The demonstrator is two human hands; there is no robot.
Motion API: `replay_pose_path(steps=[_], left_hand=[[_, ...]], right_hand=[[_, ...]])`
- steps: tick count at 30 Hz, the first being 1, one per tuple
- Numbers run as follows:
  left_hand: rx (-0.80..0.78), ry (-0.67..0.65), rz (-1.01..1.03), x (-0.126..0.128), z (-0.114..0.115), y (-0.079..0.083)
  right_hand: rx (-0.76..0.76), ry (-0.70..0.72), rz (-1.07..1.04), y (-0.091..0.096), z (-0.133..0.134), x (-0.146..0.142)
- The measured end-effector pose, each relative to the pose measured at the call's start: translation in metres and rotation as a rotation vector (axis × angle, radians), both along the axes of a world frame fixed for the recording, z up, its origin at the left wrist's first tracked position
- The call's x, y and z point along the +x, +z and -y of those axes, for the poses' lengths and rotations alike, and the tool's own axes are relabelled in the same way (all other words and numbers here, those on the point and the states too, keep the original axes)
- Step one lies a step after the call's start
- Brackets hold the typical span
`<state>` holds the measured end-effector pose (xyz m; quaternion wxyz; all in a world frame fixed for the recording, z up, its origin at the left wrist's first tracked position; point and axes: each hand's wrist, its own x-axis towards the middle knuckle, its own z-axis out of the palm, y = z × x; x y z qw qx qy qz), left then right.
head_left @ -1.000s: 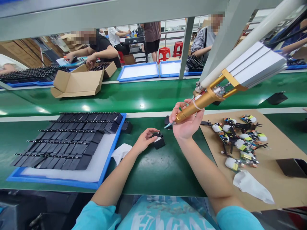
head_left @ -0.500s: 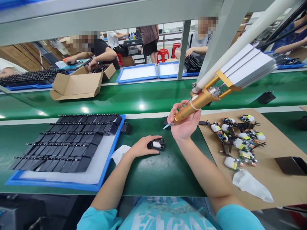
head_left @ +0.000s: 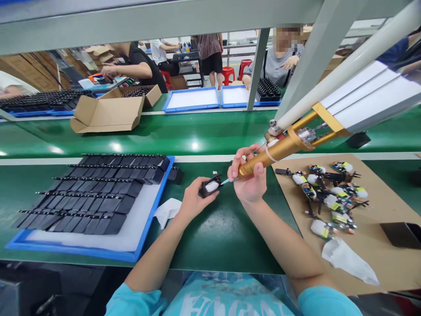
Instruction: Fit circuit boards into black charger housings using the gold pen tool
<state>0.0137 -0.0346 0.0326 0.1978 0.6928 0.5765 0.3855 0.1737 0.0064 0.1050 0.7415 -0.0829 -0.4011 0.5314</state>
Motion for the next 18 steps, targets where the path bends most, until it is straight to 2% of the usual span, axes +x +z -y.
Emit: replay_pose_path(steps=[13,18], left_hand=[[0.0,0.013,0.047,0.0056,0.0071,0.0068],[-0.046,0.019,0.053,0.0087,0.0063,0.0069]], right_hand=[[-0.037,-0.02,0.02,0.005,0.0041,-0.001],[-0.04,-0.022,0.016,0.0049,0.0052,-0.0017]])
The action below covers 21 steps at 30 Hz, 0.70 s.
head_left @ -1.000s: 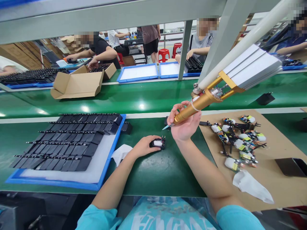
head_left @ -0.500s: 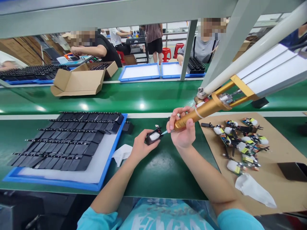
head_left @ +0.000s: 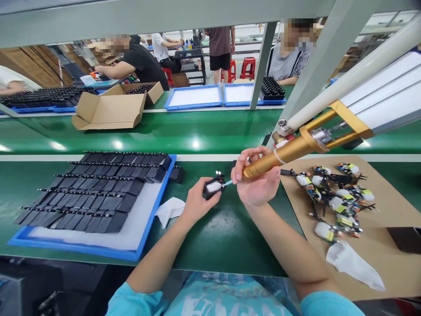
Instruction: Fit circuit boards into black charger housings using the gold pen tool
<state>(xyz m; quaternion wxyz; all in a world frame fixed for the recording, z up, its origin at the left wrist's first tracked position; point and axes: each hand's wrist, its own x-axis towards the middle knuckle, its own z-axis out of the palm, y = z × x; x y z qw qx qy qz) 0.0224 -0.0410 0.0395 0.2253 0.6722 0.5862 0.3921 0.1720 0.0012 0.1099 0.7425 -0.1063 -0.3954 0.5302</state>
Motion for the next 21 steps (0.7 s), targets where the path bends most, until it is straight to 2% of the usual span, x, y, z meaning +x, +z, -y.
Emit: replay_pose_path(steps=[6,14,21], left_hand=[[-0.036,-0.039,0.025,0.01,-0.001,-0.005],[0.059,-0.098,0.069,0.023,0.004,-0.004],[0.136,-0.115,0.1,0.023,0.004,-0.002]], right_hand=[[-0.012,0.01,0.007,0.001,0.003,-0.001],[0.067,0.111,-0.039,0.004,0.012,-0.005],[0.069,0.117,-0.004,0.005,0.018,-0.006]])
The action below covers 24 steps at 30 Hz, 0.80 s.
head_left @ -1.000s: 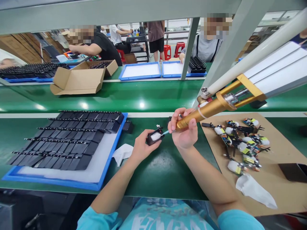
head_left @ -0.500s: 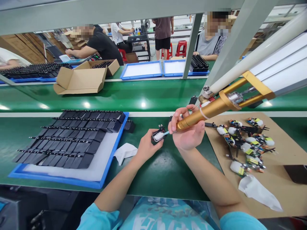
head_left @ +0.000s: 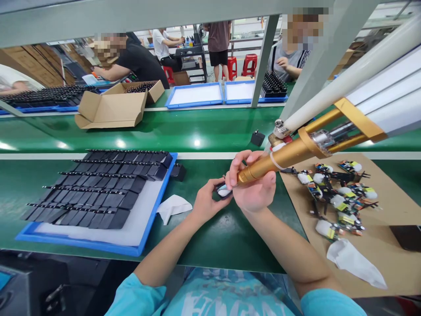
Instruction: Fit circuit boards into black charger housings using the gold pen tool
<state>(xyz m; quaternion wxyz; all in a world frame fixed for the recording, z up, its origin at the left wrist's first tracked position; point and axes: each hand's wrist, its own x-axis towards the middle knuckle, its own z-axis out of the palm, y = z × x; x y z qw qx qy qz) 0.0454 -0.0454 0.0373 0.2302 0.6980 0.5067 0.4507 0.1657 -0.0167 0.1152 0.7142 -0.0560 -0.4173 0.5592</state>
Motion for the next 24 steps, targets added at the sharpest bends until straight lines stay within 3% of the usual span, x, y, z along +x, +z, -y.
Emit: replay_pose_path(steps=[10,19,24], left_hand=[[-0.166,0.031,-0.062,-0.011,-0.003,0.0],[-0.334,-0.134,-0.307,-0.043,-0.023,-0.01],[-0.413,-0.254,-0.139,-0.048,-0.033,-0.016]], right_hand=[[-0.026,-0.074,0.019,-0.003,-0.011,0.003],[-0.042,-0.118,0.017,-0.005,-0.016,0.007],[-0.029,-0.119,0.007,-0.007,-0.022,0.008]])
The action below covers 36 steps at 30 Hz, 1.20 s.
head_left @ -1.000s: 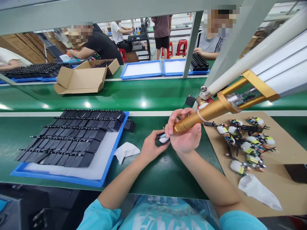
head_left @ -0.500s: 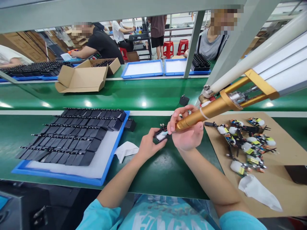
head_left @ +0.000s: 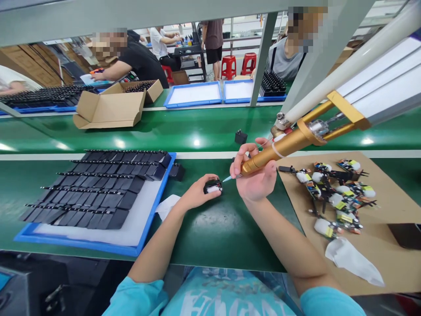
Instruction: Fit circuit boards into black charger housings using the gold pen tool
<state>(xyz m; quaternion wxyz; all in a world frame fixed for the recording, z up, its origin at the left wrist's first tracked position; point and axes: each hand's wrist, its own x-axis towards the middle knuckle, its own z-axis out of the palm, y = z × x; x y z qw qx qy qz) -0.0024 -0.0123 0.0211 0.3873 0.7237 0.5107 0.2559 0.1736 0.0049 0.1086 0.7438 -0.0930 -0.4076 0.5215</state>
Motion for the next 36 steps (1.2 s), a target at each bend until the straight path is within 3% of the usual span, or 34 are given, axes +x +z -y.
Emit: replay_pose_path(steps=[4,6,11,16,25,36], left_hand=[[0.006,0.041,0.206,0.014,-0.006,-0.009],[0.069,0.081,0.16,0.019,-0.004,-0.013],[0.402,0.095,-0.114,0.018,0.007,-0.016],[0.591,0.019,-0.121,0.019,0.01,-0.022],[0.576,-0.09,-0.585,0.03,0.014,-0.015],[0.596,-0.112,-0.771,0.039,0.017,-0.009]], right_hand=[[-0.012,0.003,0.004,-0.001,-0.002,0.001],[-0.013,0.007,0.005,-0.001,-0.001,0.002],[-0.014,0.022,0.007,-0.001,0.0,0.001],[-0.02,0.014,0.012,0.0,0.0,0.001],[0.008,0.025,-0.014,-0.001,-0.002,0.003],[-0.005,0.018,-0.016,-0.001,-0.002,0.003]])
